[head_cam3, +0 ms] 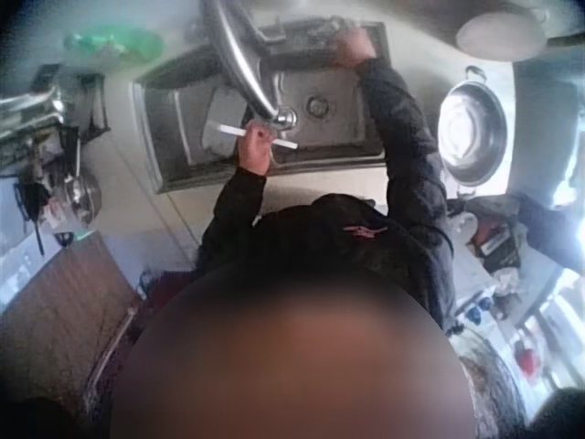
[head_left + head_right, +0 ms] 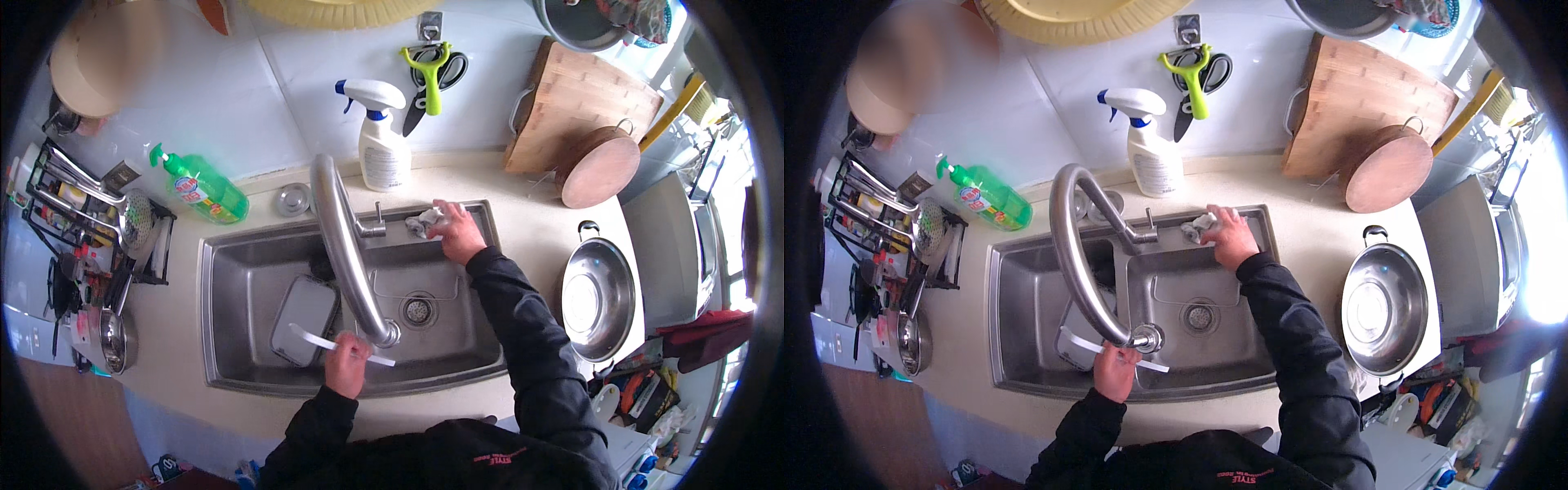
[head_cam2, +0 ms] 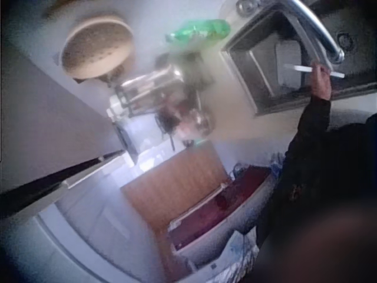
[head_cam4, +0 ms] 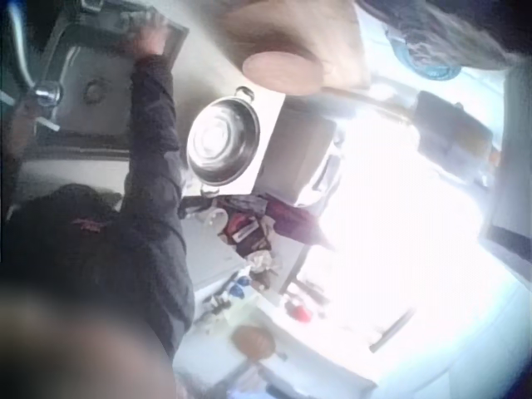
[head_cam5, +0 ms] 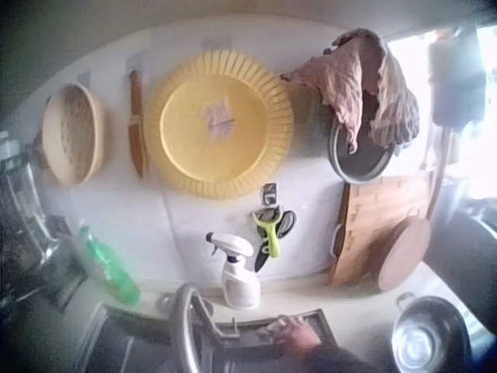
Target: The person assembles a white rectangular tray with a metal frame at a kitchen sink. They rinse the tray and frame under running water, then attach the frame to the tray and place it on the counter.
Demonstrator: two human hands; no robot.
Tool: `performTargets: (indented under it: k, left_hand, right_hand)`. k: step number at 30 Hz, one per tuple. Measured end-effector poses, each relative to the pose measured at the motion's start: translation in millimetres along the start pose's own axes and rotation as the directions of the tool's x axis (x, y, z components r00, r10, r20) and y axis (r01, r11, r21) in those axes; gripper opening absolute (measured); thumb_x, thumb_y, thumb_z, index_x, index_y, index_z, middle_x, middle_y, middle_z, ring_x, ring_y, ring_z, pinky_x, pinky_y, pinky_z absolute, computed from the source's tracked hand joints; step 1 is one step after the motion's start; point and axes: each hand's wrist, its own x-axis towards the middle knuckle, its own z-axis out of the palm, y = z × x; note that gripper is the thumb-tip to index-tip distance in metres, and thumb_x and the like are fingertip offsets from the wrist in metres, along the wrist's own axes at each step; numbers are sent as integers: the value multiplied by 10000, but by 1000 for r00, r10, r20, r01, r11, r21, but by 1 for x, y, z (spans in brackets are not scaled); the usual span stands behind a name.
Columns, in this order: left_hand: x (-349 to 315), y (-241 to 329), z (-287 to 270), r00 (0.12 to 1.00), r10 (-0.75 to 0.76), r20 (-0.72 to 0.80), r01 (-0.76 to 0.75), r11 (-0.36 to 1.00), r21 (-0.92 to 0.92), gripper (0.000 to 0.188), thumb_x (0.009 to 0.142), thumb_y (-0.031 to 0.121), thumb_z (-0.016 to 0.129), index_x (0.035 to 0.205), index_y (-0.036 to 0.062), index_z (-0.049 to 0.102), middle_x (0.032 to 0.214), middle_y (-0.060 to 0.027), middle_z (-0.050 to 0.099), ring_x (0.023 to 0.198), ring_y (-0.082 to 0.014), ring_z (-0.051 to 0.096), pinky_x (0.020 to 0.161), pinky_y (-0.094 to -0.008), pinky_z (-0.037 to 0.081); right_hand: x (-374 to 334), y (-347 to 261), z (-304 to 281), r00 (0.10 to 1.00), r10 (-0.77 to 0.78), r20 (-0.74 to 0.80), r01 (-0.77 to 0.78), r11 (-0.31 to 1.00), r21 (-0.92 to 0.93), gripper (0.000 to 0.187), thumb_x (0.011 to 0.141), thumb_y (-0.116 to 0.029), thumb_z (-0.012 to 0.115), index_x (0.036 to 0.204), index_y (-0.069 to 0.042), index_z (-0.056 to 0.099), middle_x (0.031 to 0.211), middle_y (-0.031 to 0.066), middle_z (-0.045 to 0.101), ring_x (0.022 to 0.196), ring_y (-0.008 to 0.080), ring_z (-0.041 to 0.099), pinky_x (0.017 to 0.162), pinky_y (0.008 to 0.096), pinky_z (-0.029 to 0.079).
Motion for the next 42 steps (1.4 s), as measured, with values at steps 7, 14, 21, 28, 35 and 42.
performTargets:
  k: [7, 14, 21, 28, 35, 42]
  left_hand:
    - [4, -17, 4, 998, -64, -19, 64, 997, 48, 47, 892, 98, 534, 899, 54, 549, 871, -61, 559, 848, -198, 555, 801, -371, 434]
    - [13, -27, 0, 987, -142, -71, 140, 989, -35, 179, 967, 211, 527, 1040, 56, 578, 1074, -56, 579, 1045, -184, 553, 975, -355, 413]
    - [18, -47, 35, 938, -280, -204, 199, 917, -344, 247, 911, 153, 576, 1142, 67, 555, 996, -73, 626, 932, -190, 605, 753, -329, 469]
    - [24, -53, 60, 883, -409, -230, 386, 912, -140, 214, 972, 198, 530, 1154, 95, 572, 1041, -31, 620, 908, -115, 591, 746, -258, 488]
    - [16, -47, 72, 865, -492, -94, 468, 860, -202, 357, 994, 372, 475, 1240, 120, 533, 1189, -14, 572, 1096, -138, 540, 872, -303, 466]
    - [8, -51, 47, 827, -547, -131, 482, 809, -335, 264, 957, 340, 528, 1137, 153, 574, 1121, 35, 595, 1008, -125, 570, 785, -303, 474]
  right_hand:
    - [40, -61, -9, 953, -260, -154, 251, 965, -80, 425, 739, -43, 574, 1154, -115, 628, 1349, 104, 492, 1243, 290, 448, 1021, 418, 386]
    - [66, -70, 3, 938, -323, 128, 341, 788, -513, 427, 866, -182, 497, 1272, -62, 547, 1324, 107, 525, 1306, 245, 407, 1085, 409, 319]
    - [-38, -108, 26, 993, 118, 27, -117, 871, 476, 179, 824, -74, 606, 996, -27, 624, 872, 93, 639, 806, 251, 609, 704, 359, 497]
    - [-118, -159, 110, 686, 302, 662, -330, -682, 653, 181, 983, -155, 445, 1027, -54, 589, 842, 32, 611, 634, 106, 542, 536, 235, 455]
    - [-124, -151, 109, 834, 552, 16, -396, 578, 713, 244, 957, -224, 493, 1044, 1, 530, 951, 96, 597, 837, 188, 569, 791, 295, 459]
    - [-135, -150, 96, 922, 299, 245, -368, 486, 793, 283, 960, -290, 501, 1109, -50, 484, 897, 202, 635, 800, 345, 647, 703, 406, 506]
